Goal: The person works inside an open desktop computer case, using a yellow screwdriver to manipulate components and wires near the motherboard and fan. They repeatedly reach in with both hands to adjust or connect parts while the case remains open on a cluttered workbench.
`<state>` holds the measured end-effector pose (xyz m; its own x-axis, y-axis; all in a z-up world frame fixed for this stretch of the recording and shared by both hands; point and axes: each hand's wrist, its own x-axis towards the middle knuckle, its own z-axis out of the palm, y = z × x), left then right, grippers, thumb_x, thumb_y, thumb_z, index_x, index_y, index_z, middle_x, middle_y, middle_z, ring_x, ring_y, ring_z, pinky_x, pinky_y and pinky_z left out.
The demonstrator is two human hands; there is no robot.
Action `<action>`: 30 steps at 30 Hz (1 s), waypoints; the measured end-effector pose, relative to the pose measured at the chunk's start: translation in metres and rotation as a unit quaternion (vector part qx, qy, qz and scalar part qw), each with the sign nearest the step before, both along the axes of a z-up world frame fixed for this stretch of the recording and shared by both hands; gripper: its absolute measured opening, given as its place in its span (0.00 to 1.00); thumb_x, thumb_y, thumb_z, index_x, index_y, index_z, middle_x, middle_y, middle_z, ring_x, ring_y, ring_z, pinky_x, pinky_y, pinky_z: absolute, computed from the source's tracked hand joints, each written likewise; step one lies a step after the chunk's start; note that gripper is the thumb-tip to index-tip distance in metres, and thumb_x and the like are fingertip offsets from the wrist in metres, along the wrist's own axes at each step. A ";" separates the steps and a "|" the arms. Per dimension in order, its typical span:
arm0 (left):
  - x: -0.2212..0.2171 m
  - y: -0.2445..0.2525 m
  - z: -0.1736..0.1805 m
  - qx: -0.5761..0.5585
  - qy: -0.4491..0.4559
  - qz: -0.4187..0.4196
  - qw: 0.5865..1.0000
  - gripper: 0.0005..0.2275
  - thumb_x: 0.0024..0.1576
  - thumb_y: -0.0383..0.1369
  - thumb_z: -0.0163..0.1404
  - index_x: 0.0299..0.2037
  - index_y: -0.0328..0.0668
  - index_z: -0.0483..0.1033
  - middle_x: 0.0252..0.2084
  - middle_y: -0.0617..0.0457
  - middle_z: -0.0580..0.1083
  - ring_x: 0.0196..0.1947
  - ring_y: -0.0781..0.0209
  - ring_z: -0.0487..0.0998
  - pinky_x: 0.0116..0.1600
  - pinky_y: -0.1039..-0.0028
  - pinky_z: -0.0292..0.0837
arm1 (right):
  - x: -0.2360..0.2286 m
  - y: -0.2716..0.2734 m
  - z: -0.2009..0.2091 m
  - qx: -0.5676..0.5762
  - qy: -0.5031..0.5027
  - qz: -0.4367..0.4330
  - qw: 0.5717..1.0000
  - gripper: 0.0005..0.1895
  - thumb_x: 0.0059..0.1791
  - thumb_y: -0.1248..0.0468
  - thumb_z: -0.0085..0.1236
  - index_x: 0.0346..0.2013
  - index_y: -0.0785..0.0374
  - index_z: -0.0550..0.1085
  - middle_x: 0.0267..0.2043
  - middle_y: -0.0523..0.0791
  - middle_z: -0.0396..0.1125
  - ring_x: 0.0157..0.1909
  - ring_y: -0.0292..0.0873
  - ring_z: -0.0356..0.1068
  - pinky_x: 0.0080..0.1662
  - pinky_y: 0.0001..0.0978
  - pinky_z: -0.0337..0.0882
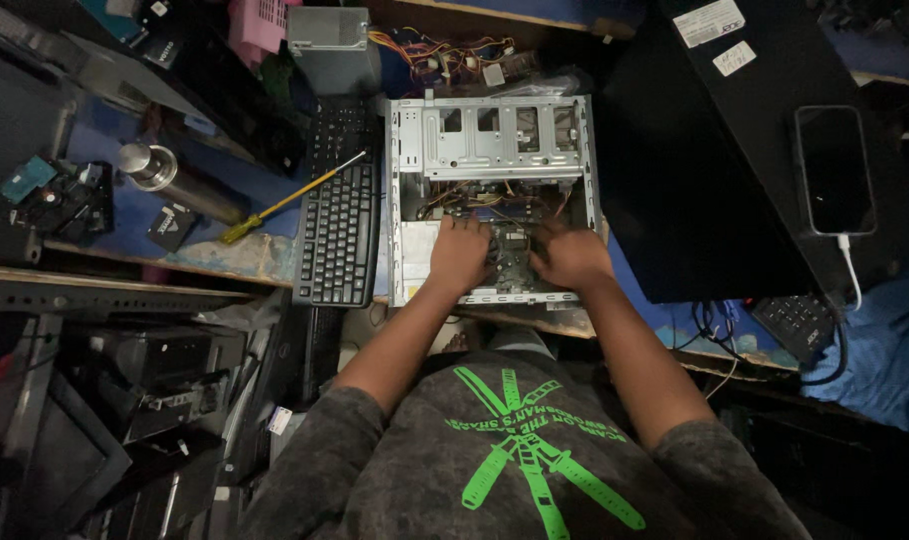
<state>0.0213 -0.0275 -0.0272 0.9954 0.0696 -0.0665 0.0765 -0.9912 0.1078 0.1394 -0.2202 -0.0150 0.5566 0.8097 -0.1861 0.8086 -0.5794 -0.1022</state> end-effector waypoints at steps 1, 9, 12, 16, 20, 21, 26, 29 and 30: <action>0.000 0.000 -0.001 -0.001 0.001 0.000 1.000 0.31 0.44 0.51 0.63 0.53 0.40 0.75 0.56 0.41 0.75 0.53 0.51 0.76 0.61 0.60 0.59 | 0.000 0.000 0.000 -0.006 0.003 -0.001 1.000 0.25 0.46 0.46 0.56 0.52 0.55 0.75 0.58 0.49 0.69 0.45 0.53 0.76 0.44 0.49 0.75; 0.002 0.000 0.004 0.006 -0.009 -0.004 1.000 0.15 0.50 0.42 0.58 0.43 0.45 0.82 0.59 0.40 0.73 0.57 0.50 0.72 0.61 0.60 0.59 | 0.001 -0.002 -0.001 0.022 -0.001 0.010 1.000 0.24 0.47 0.47 0.56 0.52 0.56 0.75 0.57 0.49 0.70 0.44 0.54 0.76 0.44 0.49 0.75; -0.004 0.004 0.008 -0.146 0.030 -0.007 0.989 0.09 0.44 0.36 0.56 0.34 0.52 0.85 0.58 0.50 0.72 0.61 0.51 0.67 0.62 0.58 0.56 | 0.002 -0.003 -0.002 0.012 -0.001 0.009 1.000 0.24 0.48 0.47 0.55 0.53 0.56 0.75 0.56 0.49 0.70 0.44 0.54 0.76 0.45 0.49 0.75; -0.005 0.005 0.003 -0.150 -0.108 0.025 0.982 0.09 0.47 0.36 0.57 0.36 0.47 0.84 0.60 0.46 0.72 0.61 0.50 0.68 0.64 0.62 0.59 | 0.002 -0.001 -0.004 -0.004 0.002 0.002 1.000 0.24 0.49 0.46 0.55 0.53 0.55 0.75 0.57 0.48 0.70 0.46 0.53 0.76 0.46 0.49 0.75; 0.000 0.001 -0.003 -0.051 -0.067 0.010 0.996 0.12 0.45 0.37 0.58 0.37 0.41 0.84 0.59 0.46 0.71 0.62 0.50 0.66 0.63 0.61 0.58 | 0.002 -0.002 -0.002 0.033 -0.007 0.008 0.999 0.26 0.44 0.47 0.57 0.52 0.56 0.75 0.60 0.50 0.68 0.45 0.53 0.76 0.44 0.50 0.75; 0.000 0.001 -0.002 -0.039 -0.045 0.007 0.998 0.12 0.44 0.37 0.58 0.36 0.40 0.84 0.59 0.46 0.71 0.62 0.49 0.65 0.62 0.61 0.57 | 0.002 -0.001 -0.002 0.027 -0.003 0.005 1.000 0.26 0.44 0.47 0.57 0.52 0.56 0.75 0.60 0.49 0.68 0.46 0.53 0.75 0.45 0.50 0.75; -0.003 0.004 0.005 -0.102 -0.048 0.020 0.993 0.09 0.43 0.35 0.57 0.33 0.44 0.85 0.60 0.48 0.71 0.63 0.50 0.65 0.63 0.63 0.57 | 0.001 -0.001 -0.001 -0.001 0.004 0.002 1.000 0.23 0.48 0.47 0.56 0.52 0.55 0.75 0.60 0.48 0.69 0.49 0.53 0.76 0.48 0.49 0.75; 0.001 -0.001 0.005 -0.031 -0.035 0.010 0.999 0.11 0.42 0.37 0.58 0.34 0.44 0.84 0.57 0.45 0.71 0.61 0.49 0.65 0.59 0.62 0.58 | 0.003 -0.002 -0.003 0.012 0.001 0.000 1.000 0.24 0.47 0.47 0.57 0.52 0.55 0.75 0.58 0.49 0.69 0.46 0.54 0.76 0.46 0.49 0.75; 0.002 -0.001 0.003 -0.018 -0.021 0.007 1.000 0.11 0.42 0.37 0.58 0.34 0.44 0.85 0.56 0.44 0.71 0.61 0.48 0.65 0.58 0.61 0.58 | 0.004 -0.003 -0.003 0.019 -0.004 0.002 1.000 0.24 0.46 0.47 0.57 0.52 0.56 0.75 0.58 0.50 0.69 0.44 0.55 0.76 0.45 0.50 0.75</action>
<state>0.0237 -0.0289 -0.0238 0.9963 0.0811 -0.0283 0.0844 -0.9854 0.1477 0.1435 -0.2227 -0.0180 0.5551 0.8179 -0.1512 0.8116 -0.5724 -0.1168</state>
